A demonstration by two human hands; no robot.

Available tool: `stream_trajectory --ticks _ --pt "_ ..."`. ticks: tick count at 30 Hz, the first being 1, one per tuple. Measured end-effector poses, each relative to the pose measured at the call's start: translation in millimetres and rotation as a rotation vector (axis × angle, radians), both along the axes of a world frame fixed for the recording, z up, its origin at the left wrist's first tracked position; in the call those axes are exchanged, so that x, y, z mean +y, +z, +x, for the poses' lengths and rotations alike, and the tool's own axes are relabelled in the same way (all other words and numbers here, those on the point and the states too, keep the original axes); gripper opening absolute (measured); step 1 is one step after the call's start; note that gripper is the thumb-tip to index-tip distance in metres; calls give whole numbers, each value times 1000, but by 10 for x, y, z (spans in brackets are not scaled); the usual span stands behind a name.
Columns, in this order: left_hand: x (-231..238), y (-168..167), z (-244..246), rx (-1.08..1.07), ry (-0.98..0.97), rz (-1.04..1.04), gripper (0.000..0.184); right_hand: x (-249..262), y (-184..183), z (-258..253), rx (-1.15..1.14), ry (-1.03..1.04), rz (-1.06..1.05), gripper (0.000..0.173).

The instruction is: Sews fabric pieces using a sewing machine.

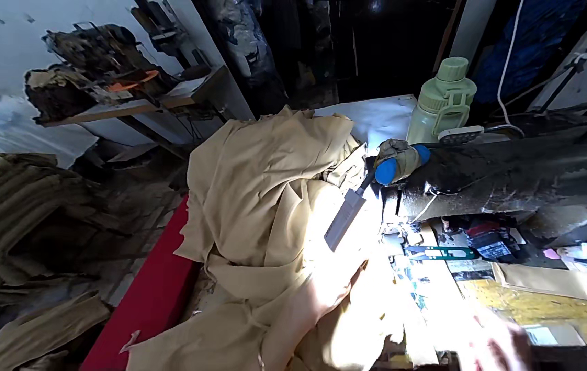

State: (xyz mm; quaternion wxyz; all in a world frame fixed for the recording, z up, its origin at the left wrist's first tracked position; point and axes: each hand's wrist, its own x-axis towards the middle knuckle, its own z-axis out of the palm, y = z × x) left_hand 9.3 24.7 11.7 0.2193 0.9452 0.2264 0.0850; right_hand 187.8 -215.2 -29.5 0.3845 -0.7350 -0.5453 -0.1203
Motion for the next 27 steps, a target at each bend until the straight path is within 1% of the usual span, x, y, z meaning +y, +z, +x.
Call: stream_trajectory --ticks 1,2,3,4,5,6,8,9,10,12,13,14,15,16,17,18,19,20,22,24,25,27 --pt "-7 30 -102 -6 -6 42 30 -8 -32 -176 -6 59 -39 21" --pt "-19 66 -204 -30 -24 142 27 1 -34 -307 -15 127 -95 17" --pt "-33 148 -286 -39 -57 238 22 26 -23 -367 -20 189 -150 18" --pt "-56 269 -360 4 -105 310 18 40 -29 -355 -14 209 -175 21" --pt "-106 421 -419 52 -154 356 15 47 -44 -279 -12 173 -155 20" --pt "-199 596 -476 73 -204 351 14 58 -51 -148 -3 107 -131 21" --pt "-429 878 -558 33 -344 266 19 131 39 113 -53 7 -68 24" --pt "-535 956 -545 13 -413 201 24 151 114 144 -70 22 -58 25" --pt "-616 986 -497 8 -473 117 28 133 195 78 -39 94 -77 27" --pt "-661 949 -322 75 -520 -90 36 91 313 -212 21 309 -151 25" --pt "-623 907 -243 150 -483 -213 38 112 334 -352 5 395 -168 20" --pt "-568 831 -201 220 -403 -257 41 136 290 -450 -13 457 -156 17" --pt "-502 707 -201 254 -308 -204 46 147 195 -508 -23 484 -123 17" --pt "-415 526 -231 229 -240 -93 52 137 74 -530 -18 484 -93 18" --pt "-325 362 -262 155 -237 39 56 111 -48 -535 -16 460 -66 19" --pt "-275 276 -298 103 -248 158 59 76 -140 -547 -1 432 -38 20" --pt "-286 279 -345 88 -262 228 60 44 -200 -574 -1 395 -8 22" --pt "-357 335 -392 95 -285 265 55 10 -237 -608 -1 357 11 23" --pt "-606 510 -461 168 -306 214 41 -36 -245 -649 25 324 24 23" --pt "-874 552 -491 98 -285 177 34 -54 -148 -682 84 333 9 22" --pt "-1002 487 -490 38 -246 203 36 -58 -91 -705 112 339 14 21" --pt "-1188 223 -449 -67 -117 291 43 -53 32 -748 137 338 88 15"
